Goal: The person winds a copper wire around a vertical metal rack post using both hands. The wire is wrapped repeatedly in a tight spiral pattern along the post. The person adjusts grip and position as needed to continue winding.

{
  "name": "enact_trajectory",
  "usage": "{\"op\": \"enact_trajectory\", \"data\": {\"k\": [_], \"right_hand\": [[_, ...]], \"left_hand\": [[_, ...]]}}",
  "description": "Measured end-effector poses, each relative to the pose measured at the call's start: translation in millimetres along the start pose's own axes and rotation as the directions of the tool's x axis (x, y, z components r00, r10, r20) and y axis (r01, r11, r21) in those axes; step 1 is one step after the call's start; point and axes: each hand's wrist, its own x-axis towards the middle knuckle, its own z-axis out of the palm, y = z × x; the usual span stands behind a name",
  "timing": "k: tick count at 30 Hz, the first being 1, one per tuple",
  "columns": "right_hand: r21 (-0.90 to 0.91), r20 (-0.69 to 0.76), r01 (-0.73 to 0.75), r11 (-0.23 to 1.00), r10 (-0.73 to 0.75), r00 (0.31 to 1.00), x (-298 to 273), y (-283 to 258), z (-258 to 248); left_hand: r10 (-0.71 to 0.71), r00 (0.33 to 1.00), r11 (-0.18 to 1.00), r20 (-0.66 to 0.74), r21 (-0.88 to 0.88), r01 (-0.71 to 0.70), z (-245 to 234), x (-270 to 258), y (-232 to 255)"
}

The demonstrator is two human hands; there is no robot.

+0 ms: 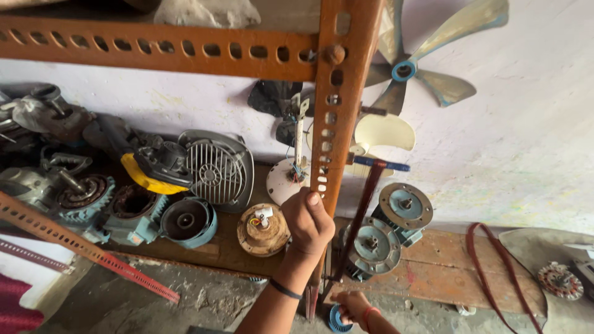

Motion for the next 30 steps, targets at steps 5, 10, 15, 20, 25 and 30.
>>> {"op": "enact_trajectory", "data": {"k": [5,10,15,20,25,30], "right_hand": [[-0.406,0.418,0.398,0.823,-0.22,0.881,-125.6,-69.4,19.7],[-0.472,0.568,0.699,0.537,-0.422,0.707,-288.7,-199.5,25.1],[-0.4,0.748,0.884,-0.243,-0.644,0.161,-416.6,-277.9,34.0],[-0.692,0.623,0.306,-0.654,-0.755,-0.203,-436.3,-330.1,25.5],[-0.278,0.061,0.956,0.093,-0.992,0.114,-303.3,-388.2,-10.0],[-0.143,-0.247,0.917,0.372,-0.911,0.331,-67.4,-329.2,-48.1]], "left_hand": [[-0.016,1.0,1.0,0.007,-0.003,0.016,2.0,1.7,2.6],[-0.03,1.0,0.996,-0.003,-0.089,0.029,1.5,3.8,6.0],[-0.109,0.994,0.989,0.008,-0.096,0.109,4.1,0.3,3.6],[-0.113,0.994,0.988,0.005,-0.107,0.113,5.4,-3.5,0.3],[-0.085,0.996,0.991,0.012,-0.105,0.086,3.0,-1.2,3.2],[-0.01,1.0,0.997,0.016,-0.074,0.011,-0.1,3.5,5.3]]}}
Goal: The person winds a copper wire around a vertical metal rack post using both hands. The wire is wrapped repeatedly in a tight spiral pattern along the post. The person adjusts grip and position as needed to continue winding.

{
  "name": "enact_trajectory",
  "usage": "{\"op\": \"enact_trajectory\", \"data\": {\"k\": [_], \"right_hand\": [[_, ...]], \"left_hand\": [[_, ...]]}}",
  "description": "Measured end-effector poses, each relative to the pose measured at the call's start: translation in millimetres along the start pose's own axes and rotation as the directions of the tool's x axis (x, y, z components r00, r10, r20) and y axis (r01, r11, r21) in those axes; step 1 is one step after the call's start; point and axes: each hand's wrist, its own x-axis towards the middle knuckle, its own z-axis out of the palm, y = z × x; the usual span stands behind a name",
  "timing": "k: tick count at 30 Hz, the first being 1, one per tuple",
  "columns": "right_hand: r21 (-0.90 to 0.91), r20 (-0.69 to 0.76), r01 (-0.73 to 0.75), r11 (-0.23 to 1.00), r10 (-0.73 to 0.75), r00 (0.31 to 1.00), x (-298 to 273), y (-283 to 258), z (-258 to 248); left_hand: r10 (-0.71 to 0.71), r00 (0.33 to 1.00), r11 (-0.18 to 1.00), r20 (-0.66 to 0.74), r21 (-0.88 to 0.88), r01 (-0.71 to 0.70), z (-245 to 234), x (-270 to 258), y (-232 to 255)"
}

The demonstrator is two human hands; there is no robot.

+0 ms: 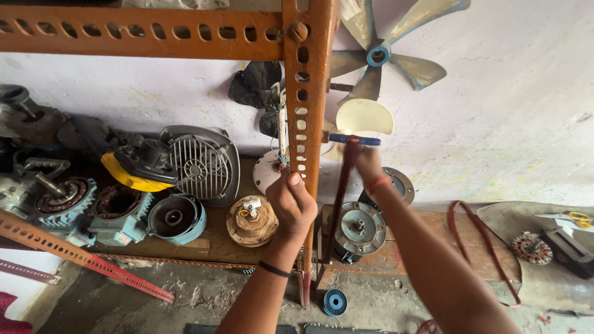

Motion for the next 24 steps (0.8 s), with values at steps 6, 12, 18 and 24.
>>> {"op": "enact_trajectory", "data": {"k": [6,12,18,24], "right_hand": [[-0.803,0.307,-0.168,0.571,0.639,0.706,-194.0,184.5,-13.3],[-0.418,0.413,-0.725,0.547,0.826,0.385,-290.2,77.6,-1.5],[-0.35,0.729,-0.374,0.859,0.501,0.467,-224.2,-143.8,-7.7],[-0.121,0.922,0.445,0.887,-0.066,0.381,-179.2,-318.8,-12.8]], "left_hand": [[0.003,1.0,0.999,-0.002,0.053,-0.003,0.1,-2.9,-2.6],[-0.029,1.0,0.999,0.003,0.039,0.029,0.2,-5.8,-4.3],[-0.045,0.999,0.999,-0.003,-0.002,0.045,2.2,-4.5,-2.6],[-0.136,0.991,0.991,0.01,-0.019,0.136,3.6,-4.0,-3.4]]}}
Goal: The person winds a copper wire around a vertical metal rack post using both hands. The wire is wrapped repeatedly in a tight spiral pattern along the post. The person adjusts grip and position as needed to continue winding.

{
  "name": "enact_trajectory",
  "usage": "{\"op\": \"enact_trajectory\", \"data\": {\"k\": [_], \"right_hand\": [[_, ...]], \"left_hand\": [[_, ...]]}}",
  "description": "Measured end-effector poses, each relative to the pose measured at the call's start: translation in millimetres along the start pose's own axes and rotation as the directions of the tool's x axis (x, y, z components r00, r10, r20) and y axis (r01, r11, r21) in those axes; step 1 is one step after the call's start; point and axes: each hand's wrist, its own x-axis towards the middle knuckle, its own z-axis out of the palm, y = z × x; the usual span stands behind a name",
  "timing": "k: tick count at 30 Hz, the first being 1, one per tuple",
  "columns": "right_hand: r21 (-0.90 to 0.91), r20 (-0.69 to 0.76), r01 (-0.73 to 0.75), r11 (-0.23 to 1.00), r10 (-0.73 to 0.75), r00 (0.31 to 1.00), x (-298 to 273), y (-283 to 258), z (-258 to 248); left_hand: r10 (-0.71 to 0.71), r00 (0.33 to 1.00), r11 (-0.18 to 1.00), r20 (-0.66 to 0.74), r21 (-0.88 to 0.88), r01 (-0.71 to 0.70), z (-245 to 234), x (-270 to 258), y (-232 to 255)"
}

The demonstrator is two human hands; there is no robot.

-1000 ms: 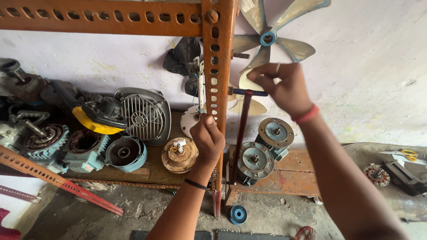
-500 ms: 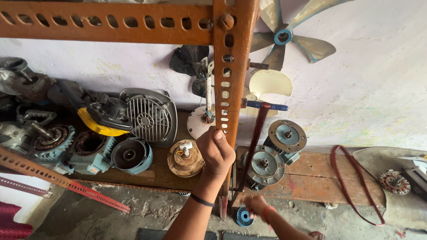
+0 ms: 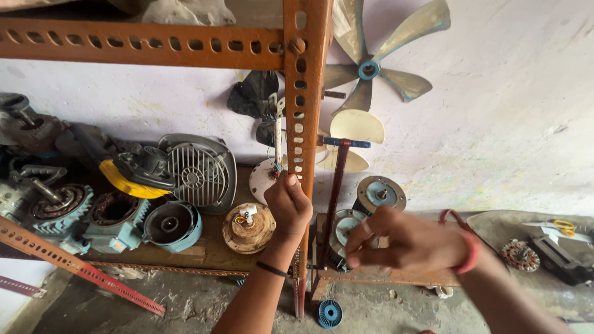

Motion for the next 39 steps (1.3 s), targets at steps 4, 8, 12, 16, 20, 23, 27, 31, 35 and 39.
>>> {"op": "enact_trajectory", "data": {"k": [4,8,12,16,20,23,27,31,35,39], "right_hand": [[-0.547,-0.272,-0.004,0.837,-0.173,0.947,12.8,-22.9,-49.5],[-0.745,-0.504,-0.121,0.656,-0.434,0.747,25.7,49.9,-88.7],[0.124,-0.801,-0.081,0.989,0.148,0.58,54.6,233.0,-76.7],[0.59,-0.622,-0.32,0.741,0.67,0.406,32.8,411.8,49.9],[0.719,-0.167,-0.619,0.316,0.943,0.288,-38.9,445.1,242.1],[0.767,0.141,-0.634,0.095,0.94,0.311,-62.5,393.5,317.1],[0.657,0.279,-0.694,0.295,0.76,0.587,-51.5,292.7,290.8],[0.464,0.126,-0.435,0.772,0.429,0.895,-27.1,175.6,159.5],[0.077,0.063,-0.595,0.8,0.591,0.804,-4.6,53.6,51.0],[-0.35,-0.091,-0.332,0.876,0.321,0.943,13.2,-19.6,-7.8]], "left_hand": [[0.031,0.999,1.0,-0.017,-0.005,-0.031,0.0,-2.7,-0.8],[0.057,0.998,0.998,-0.029,-0.004,-0.057,0.3,0.6,-1.2],[0.118,0.993,0.993,-0.018,0.001,-0.118,-1.9,1.9,1.1],[0.127,0.992,0.991,-0.022,0.036,-0.127,-3.5,3.3,3.7],[0.14,0.99,0.988,-0.021,0.068,-0.138,-4.3,3.7,4.8],[0.182,0.983,0.982,-0.03,0.054,-0.181,-3.5,4.1,3.6],[0.109,0.994,0.993,-0.001,0.04,-0.109,-3.1,1.0,0.6],[0.107,0.994,0.994,-0.017,0.035,-0.106,-2.2,0.0,-0.8],[0.074,0.997,0.997,-0.027,0.01,-0.074,-0.4,-1.1,-1.3],[0.03,0.999,1.0,-0.017,0.0,-0.03,-0.8,-2.5,-0.5]]}}
